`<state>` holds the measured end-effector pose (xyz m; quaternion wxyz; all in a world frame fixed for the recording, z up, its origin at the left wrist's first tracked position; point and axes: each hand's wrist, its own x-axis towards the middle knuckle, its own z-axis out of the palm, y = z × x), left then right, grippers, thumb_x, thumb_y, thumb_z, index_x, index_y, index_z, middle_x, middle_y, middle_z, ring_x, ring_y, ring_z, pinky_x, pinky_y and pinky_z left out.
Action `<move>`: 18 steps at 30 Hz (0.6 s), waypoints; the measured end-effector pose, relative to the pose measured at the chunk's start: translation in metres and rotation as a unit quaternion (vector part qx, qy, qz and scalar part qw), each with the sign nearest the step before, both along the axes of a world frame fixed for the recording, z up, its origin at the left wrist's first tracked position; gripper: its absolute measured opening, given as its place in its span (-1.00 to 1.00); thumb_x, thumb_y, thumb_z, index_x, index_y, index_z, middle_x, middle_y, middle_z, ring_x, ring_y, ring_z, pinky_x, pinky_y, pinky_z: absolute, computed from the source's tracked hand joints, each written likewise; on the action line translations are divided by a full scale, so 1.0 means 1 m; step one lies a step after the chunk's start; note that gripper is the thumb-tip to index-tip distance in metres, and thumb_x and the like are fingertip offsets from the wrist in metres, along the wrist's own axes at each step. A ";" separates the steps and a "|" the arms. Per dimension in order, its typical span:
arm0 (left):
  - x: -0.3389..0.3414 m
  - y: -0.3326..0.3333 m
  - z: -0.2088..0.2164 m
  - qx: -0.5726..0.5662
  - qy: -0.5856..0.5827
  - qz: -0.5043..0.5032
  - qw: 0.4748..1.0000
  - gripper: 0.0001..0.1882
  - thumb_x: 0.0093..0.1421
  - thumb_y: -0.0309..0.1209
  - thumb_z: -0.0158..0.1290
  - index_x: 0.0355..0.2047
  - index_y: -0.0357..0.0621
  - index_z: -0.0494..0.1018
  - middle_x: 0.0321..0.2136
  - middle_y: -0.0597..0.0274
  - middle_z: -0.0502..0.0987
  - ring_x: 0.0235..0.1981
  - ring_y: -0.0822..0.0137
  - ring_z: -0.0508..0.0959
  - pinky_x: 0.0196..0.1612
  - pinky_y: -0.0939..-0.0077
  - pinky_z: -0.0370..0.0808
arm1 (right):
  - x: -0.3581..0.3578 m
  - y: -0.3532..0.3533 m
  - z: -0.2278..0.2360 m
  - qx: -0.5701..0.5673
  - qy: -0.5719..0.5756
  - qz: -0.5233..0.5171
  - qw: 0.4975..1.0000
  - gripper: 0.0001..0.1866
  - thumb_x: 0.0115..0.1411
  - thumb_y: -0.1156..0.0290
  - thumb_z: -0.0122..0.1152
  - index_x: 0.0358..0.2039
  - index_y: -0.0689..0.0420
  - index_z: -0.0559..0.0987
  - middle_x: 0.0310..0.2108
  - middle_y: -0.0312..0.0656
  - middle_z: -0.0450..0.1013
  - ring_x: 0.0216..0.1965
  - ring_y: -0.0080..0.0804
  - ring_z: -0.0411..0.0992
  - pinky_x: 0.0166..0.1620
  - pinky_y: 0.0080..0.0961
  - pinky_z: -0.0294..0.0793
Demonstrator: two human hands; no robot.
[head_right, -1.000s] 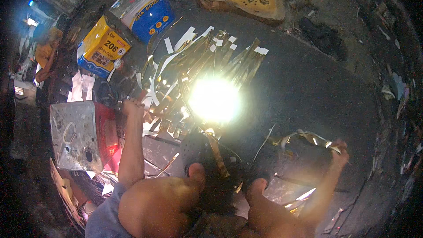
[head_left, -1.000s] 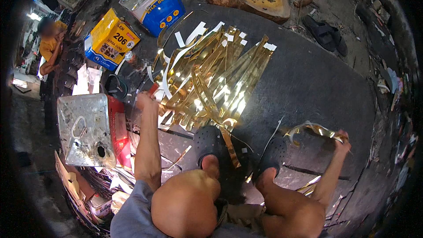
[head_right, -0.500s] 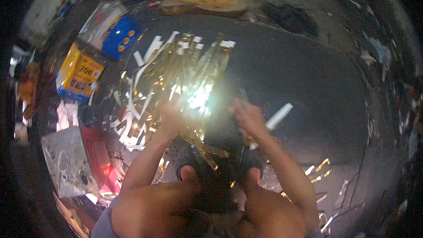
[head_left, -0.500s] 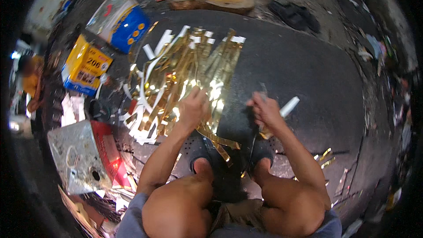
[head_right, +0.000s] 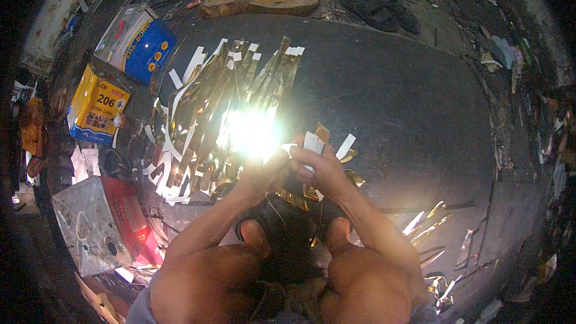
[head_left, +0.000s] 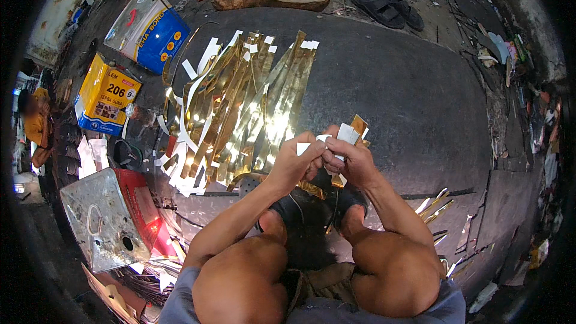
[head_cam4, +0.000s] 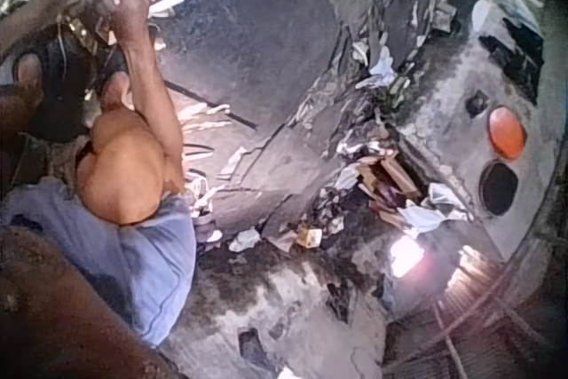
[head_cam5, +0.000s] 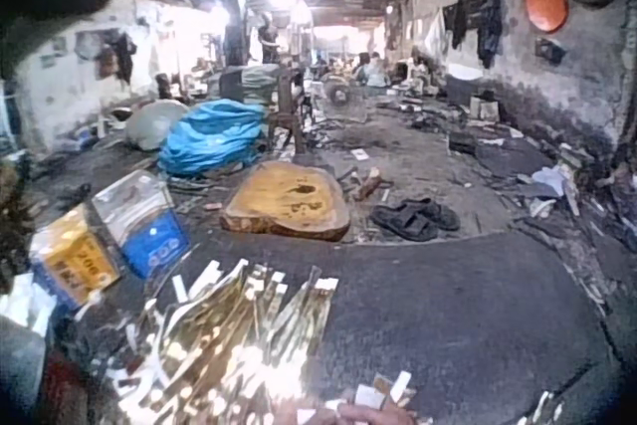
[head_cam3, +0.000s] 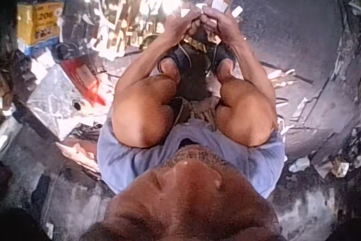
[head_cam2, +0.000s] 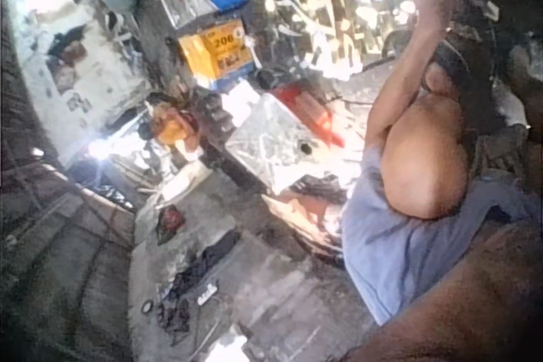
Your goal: The person cuts a sheet of gold foil into strips using scissors, then peels off the white backing from the strips. The cut pieces and backing are placed on the floor.
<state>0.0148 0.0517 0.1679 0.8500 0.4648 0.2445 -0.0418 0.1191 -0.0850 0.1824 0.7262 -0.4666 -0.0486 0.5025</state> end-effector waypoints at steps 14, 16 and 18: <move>-0.033 0.021 0.000 0.096 -0.053 0.111 0.988 -0.80 0.38 -0.29 -0.01 -0.15 -0.13 0.49 -0.63 0.53 0.30 -0.66 0.67 0.24 -0.64 0.73 0.13 | 0.025 -0.038 -0.007 0.007 0.044 -0.077 0.996 -0.84 0.24 0.34 0.15 -0.42 0.11 0.42 -0.57 -0.37 0.26 -0.61 -0.65 0.18 -0.55 -0.63 0.19; -0.052 0.067 -0.020 0.019 -0.022 0.307 0.951 -0.71 0.39 -0.25 -0.05 -0.03 -0.12 0.50 -0.66 0.58 0.24 -0.70 0.71 0.17 -0.70 0.75 0.08 | 0.058 -0.060 -0.018 0.032 0.121 -0.212 0.969 -0.89 0.26 0.38 0.10 -0.39 0.10 0.43 -0.57 -0.36 0.27 -0.60 -0.63 0.20 -0.54 -0.59 0.26; -0.103 0.152 -0.058 -0.049 0.004 0.452 0.891 -0.70 0.34 -0.19 -0.07 -0.13 -0.13 0.48 -0.58 0.54 0.32 -0.66 0.67 0.22 -0.65 0.78 0.19 | 0.104 -0.109 -0.049 0.060 0.142 -0.299 0.942 -0.89 0.26 0.41 0.08 -0.42 0.07 0.41 -0.59 -0.38 0.27 -0.61 -0.61 0.20 -0.55 -0.59 0.26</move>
